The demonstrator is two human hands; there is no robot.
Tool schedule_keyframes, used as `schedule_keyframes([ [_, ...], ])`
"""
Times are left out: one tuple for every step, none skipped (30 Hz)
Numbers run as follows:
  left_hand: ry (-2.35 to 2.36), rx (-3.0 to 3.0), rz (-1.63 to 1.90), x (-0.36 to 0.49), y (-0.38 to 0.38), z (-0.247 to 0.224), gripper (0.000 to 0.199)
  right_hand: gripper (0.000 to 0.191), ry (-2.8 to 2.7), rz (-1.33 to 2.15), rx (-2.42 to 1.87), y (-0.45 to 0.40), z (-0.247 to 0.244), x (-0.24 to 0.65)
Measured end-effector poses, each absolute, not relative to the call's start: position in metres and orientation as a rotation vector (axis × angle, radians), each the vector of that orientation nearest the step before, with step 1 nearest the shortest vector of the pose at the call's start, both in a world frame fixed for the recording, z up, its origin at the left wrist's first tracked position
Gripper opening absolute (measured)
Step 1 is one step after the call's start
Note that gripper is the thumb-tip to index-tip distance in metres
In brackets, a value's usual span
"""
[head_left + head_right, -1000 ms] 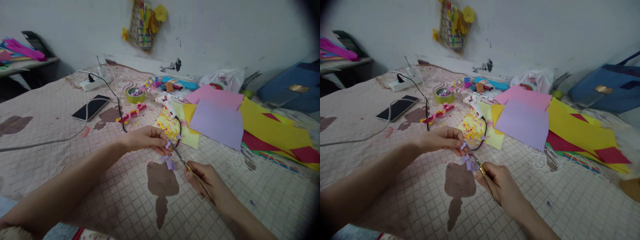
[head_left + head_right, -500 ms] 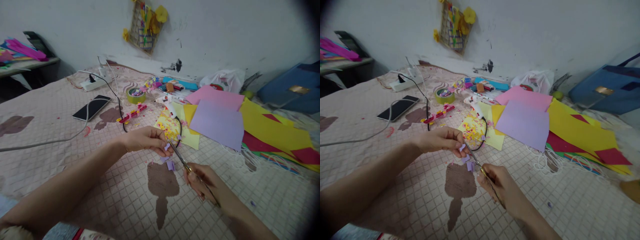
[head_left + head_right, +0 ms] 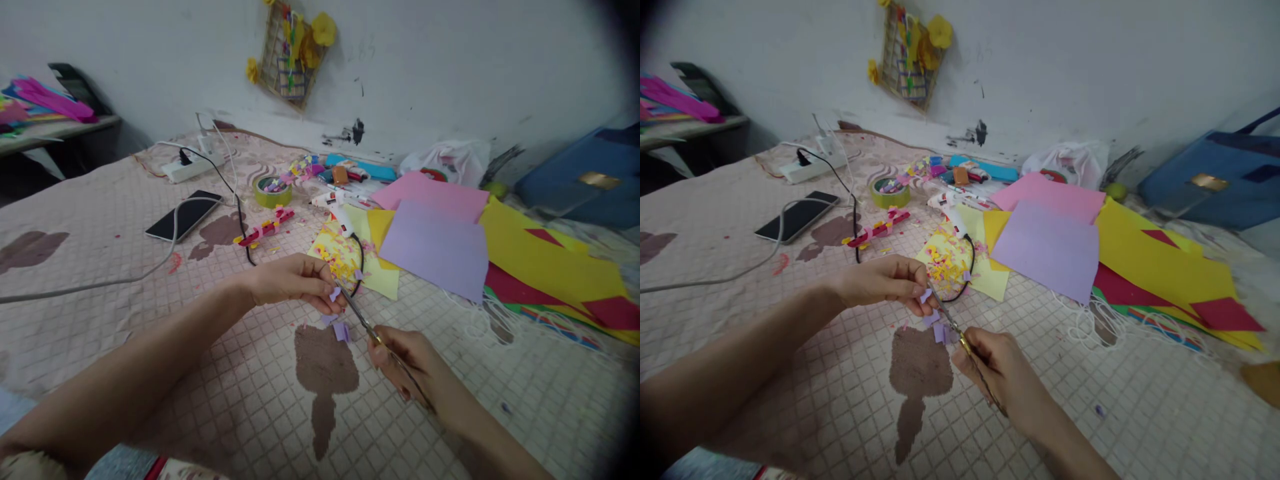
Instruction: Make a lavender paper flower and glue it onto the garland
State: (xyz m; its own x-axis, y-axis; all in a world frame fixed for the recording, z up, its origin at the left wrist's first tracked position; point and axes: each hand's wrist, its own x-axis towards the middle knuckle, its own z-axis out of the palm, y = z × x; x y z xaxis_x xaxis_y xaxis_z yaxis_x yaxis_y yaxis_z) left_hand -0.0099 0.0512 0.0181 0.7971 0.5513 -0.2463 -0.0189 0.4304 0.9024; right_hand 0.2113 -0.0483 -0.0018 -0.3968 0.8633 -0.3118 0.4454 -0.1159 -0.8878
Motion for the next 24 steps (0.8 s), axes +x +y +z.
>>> schedule_keyframes([
  [0.567, 1.08, 0.379, -0.0099, 0.0512, 0.0181, 0.01, 0.046, -1.782, 1.525, -1.443, -0.0484, -0.0026, 0.2115],
  [0.567, 1.082, 0.376, -0.01, 0.0513, 0.0181, 0.01, 0.045, -1.78, 1.526, -1.44, -0.0485, -0.0032, 0.2117],
  [0.565, 1.085, 0.374, -0.01, 0.0514, 0.018, 0.01, 0.045, -1.78, 1.523, -1.435, -0.0486, -0.0037, 0.2119],
  [0.563, 1.088, 0.371, -0.0101, 0.0516, 0.0179, 0.01, 0.045, -1.783, 1.517, -1.426, -0.0486, -0.0039, 0.2119],
  [0.561, 1.09, 0.369, -0.0101, 0.0518, 0.0177, 0.01, 0.044, -1.786, 1.508, -1.422, -0.0486, -0.0038, 0.2119],
  [0.561, 1.09, 0.366, -0.0102, 0.052, 0.0176, 0.01, 0.044, -1.791, 1.5, -1.418, -0.0486, -0.0036, 0.2119],
  [0.562, 1.09, 0.365, -0.0103, 0.0522, 0.0175, 0.011, 0.044, -1.793, 1.495, -1.415, -0.0486, -0.0033, 0.2119],
  [0.563, 1.089, 0.366, -0.0104, 0.0523, 0.0175, 0.011, 0.044, -1.794, 1.498, -1.414, -0.0485, -0.0028, 0.2118],
  [0.564, 1.088, 0.367, -0.0105, 0.0524, 0.0175, 0.011, 0.044, -1.792, 1.503, -1.413, -0.0484, -0.0024, 0.2118],
  [0.563, 1.086, 0.367, -0.0106, 0.0524, 0.0176, 0.011, 0.044, -1.787, 1.51, -1.411, -0.0483, -0.0019, 0.2117],
  [0.562, 1.083, 0.367, -0.0107, 0.0524, 0.0177, 0.01, 0.044, -1.782, 1.518, -1.408, -0.0481, -0.0014, 0.2115],
  [0.56, 1.081, 0.367, -0.0108, 0.0523, 0.0178, 0.01, 0.044, -1.778, 1.526, -1.404, -0.048, -0.0009, 0.2113],
  [0.557, 1.079, 0.366, -0.0108, 0.0522, 0.0178, 0.009, 0.044, -1.775, 1.53, -1.403, -0.0479, -0.0004, 0.2111],
  [0.553, 1.078, 0.366, -0.0107, 0.0521, 0.0177, 0.009, 0.044, -1.775, 1.531, -1.401, -0.0478, 0.0, 0.2109],
  [0.55, 1.078, 0.365, -0.0107, 0.0521, 0.0175, 0.009, 0.045, -1.775, 1.532, -1.402, -0.0477, 0.0004, 0.2107],
  [0.548, 1.08, 0.364, -0.0106, 0.052, 0.0172, 0.009, 0.045, -1.775, 1.534, -1.404, -0.0477, 0.0006, 0.2105],
  [0.547, 1.082, 0.365, -0.0105, 0.052, 0.0169, 0.009, 0.045, -1.773, 1.536, -1.405, -0.0478, 0.0008, 0.2105],
  [0.547, 1.084, 0.365, -0.0104, 0.0521, 0.0167, 0.01, 0.045, -1.772, 1.542, -1.406, -0.0479, 0.0009, 0.2106],
  [0.546, 1.087, 0.365, -0.0102, 0.0522, 0.0165, 0.01, 0.045, -1.77, 1.548, -1.41, -0.0481, 0.0009, 0.2108],
  [0.545, 1.089, 0.366, -0.0101, 0.0523, 0.0163, 0.01, 0.045, -1.769, 1.551, -1.415, -0.0483, 0.0009, 0.211],
  [0.546, 1.091, 0.368, -0.01, 0.0524, 0.0163, 0.011, 0.046, -1.771, 1.551, -1.42, -0.0484, 0.0008, 0.2112],
  [0.548, 1.093, 0.372, -0.0099, 0.0524, 0.0163, 0.011, 0.046, -1.772, 1.549, -1.426, -0.0485, 0.0006, 0.2114],
  [0.551, 1.092, 0.375, -0.0098, 0.0525, 0.0163, 0.011, 0.047, -1.774, 1.544, -1.431, -0.0486, 0.0004, 0.2115],
  [0.554, 1.089, 0.378, -0.0096, 0.0525, 0.0163, 0.01, 0.047, -1.775, 1.537, -1.434, -0.0487, 0.0, 0.2116],
])
